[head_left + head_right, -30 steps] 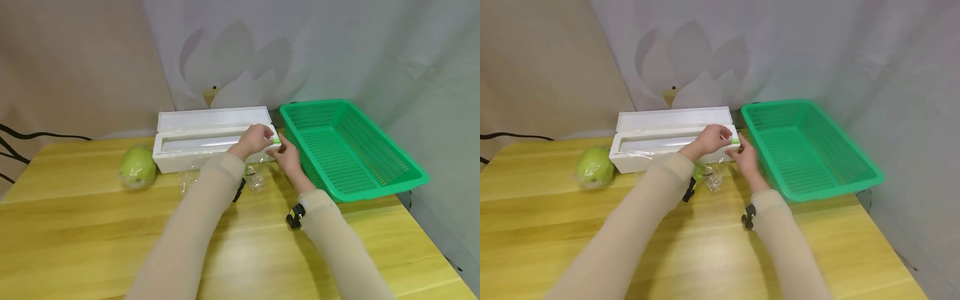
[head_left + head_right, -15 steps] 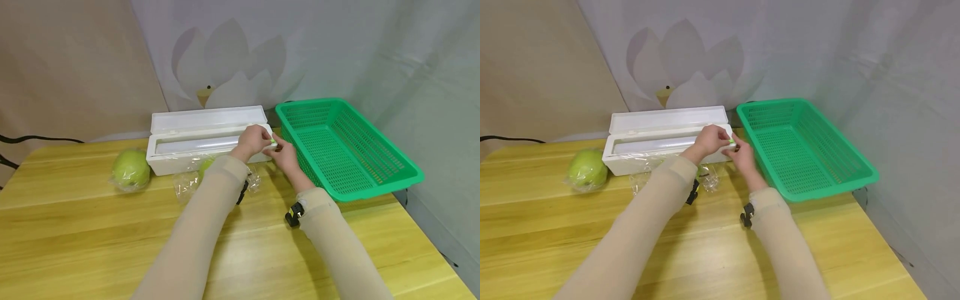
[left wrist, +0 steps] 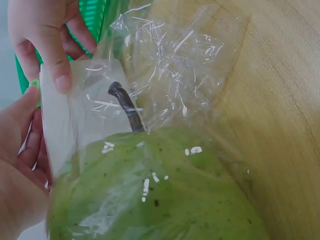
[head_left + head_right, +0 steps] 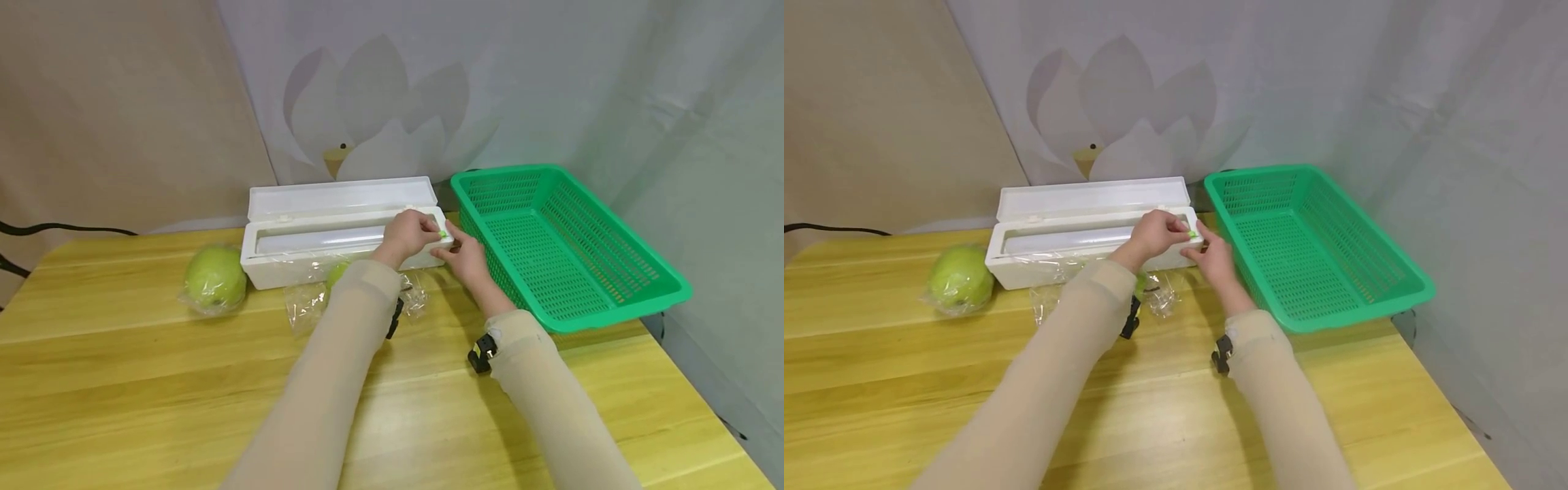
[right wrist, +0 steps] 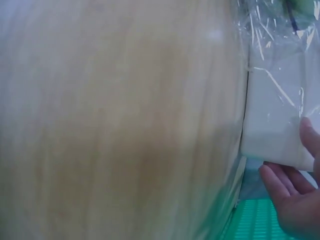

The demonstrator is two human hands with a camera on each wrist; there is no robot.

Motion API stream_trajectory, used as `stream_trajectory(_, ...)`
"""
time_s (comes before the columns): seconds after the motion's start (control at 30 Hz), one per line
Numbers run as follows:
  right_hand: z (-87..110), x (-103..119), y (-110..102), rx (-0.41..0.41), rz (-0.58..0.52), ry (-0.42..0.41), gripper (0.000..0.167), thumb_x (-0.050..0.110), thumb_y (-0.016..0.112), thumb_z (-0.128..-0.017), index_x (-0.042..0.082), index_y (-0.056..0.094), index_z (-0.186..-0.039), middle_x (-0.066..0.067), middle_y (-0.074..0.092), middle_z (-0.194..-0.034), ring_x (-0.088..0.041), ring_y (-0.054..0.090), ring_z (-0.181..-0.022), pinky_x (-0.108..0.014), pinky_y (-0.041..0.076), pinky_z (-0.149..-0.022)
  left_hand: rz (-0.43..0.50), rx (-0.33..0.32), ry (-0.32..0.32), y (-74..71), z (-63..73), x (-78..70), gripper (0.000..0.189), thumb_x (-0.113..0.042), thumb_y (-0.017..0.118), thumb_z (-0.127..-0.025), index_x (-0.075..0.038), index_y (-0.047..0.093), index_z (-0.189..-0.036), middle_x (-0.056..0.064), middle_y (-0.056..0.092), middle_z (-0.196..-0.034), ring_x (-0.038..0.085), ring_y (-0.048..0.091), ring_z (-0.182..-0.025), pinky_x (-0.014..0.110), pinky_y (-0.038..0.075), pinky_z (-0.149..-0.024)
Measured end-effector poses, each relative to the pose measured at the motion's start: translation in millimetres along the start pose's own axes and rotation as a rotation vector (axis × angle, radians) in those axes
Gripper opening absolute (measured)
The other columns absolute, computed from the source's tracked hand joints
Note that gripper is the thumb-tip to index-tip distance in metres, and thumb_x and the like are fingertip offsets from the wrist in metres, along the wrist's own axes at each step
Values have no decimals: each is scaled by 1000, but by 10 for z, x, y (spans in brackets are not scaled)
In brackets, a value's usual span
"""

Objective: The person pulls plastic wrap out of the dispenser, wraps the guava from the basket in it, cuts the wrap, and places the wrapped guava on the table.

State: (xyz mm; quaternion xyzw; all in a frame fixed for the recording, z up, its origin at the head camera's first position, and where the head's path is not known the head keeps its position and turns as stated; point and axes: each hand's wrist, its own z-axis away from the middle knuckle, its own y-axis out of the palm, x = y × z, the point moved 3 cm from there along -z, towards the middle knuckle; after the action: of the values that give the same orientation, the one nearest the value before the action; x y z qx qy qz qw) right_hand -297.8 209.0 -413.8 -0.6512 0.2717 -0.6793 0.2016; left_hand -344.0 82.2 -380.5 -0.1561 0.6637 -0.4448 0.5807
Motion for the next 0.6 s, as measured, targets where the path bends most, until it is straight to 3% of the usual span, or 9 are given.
stream_trajectory(0.23,-17,17,-15,-5,0,-13,69,16,70,-83,8,35,-143,-20,56,-129,-30,62,-104,-29,52,-76,-83,-19,3,-82,121,-79,18,-32,63,-89,-20,72,-99,-7,71,-105,14,62,-102,35,43,-95)
stream_trajectory(0.47,-27,14,10,11,-27,-3,69,15,69,-83,5,35,-142,-20,50,-136,-29,59,-113,-36,53,-85,-183,-20,4,-109,140,-50,19,-35,63,-89,-22,71,-100,-8,70,-104,15,60,-104,41,38,-99)
stream_trajectory(0.6,-47,49,-17,16,125,-15,70,21,68,-85,5,33,-143,-22,50,-135,-33,56,-116,-40,50,-92,-149,-8,-6,-195,164,39,20,-34,63,-88,-20,72,-99,-6,70,-104,17,60,-103,41,38,-99)
